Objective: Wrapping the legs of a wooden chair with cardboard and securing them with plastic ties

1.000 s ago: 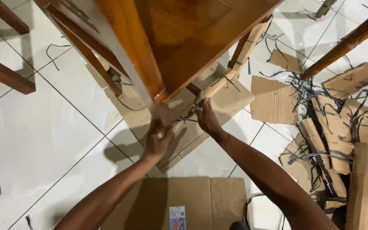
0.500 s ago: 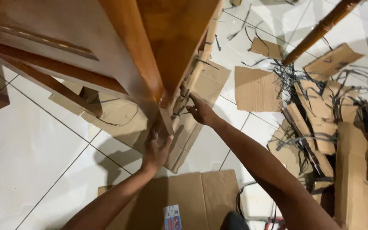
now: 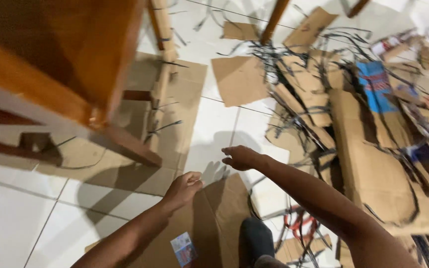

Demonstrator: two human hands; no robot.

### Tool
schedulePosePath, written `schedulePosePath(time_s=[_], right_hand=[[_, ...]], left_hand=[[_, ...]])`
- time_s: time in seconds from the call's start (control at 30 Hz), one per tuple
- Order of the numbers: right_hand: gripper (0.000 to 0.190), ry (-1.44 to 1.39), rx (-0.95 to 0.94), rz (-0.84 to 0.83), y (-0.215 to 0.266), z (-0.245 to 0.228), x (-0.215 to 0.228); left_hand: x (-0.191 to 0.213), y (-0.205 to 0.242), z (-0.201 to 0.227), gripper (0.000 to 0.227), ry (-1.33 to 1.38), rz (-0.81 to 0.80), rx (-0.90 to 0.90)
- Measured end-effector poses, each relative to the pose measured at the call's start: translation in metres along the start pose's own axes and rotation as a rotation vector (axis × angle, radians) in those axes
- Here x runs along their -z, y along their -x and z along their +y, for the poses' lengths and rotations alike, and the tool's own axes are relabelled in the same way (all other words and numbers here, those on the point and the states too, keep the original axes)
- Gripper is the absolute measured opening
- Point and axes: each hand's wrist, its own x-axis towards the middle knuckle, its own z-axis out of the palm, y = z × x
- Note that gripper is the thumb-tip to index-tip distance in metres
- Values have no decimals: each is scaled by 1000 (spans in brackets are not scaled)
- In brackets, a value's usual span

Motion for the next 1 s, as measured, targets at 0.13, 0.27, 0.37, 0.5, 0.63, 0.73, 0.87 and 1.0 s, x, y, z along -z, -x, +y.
schedulePosePath(time_s=[0.13, 0.27, 0.37, 0.5, 0.63, 0.73, 0.87, 1.0], right_hand=[[54, 17, -123, -3, 65, 34, -4], [52, -126, -214, 68, 104, 92, -28], [51, -178, -306, 122, 142, 123, -40], [48, -153, -492, 252, 217, 126, -30], [37, 131, -624, 496, 232, 191, -90], [28, -80, -741, 528, 255, 197, -91], [30, -115, -721, 742, 264, 206, -87], [32, -63, -797, 800, 253, 225, -66]], left_hand=[[-35, -37, 9, 50, -91, -97, -149], [-78, -64, 35, 43, -246, -160, -143], [-114, -80, 47, 44, -322, -231, -165], [-144, -49, 99, 48, -361, -313, -152], [-189, -96, 71, 42, -471, -354, -195], [-197, -91, 80, 37, -559, -377, -389], [-207, -97, 63, 34, -592, -430, -593], [-207, -101, 47, 41, -662, -472, -611]])
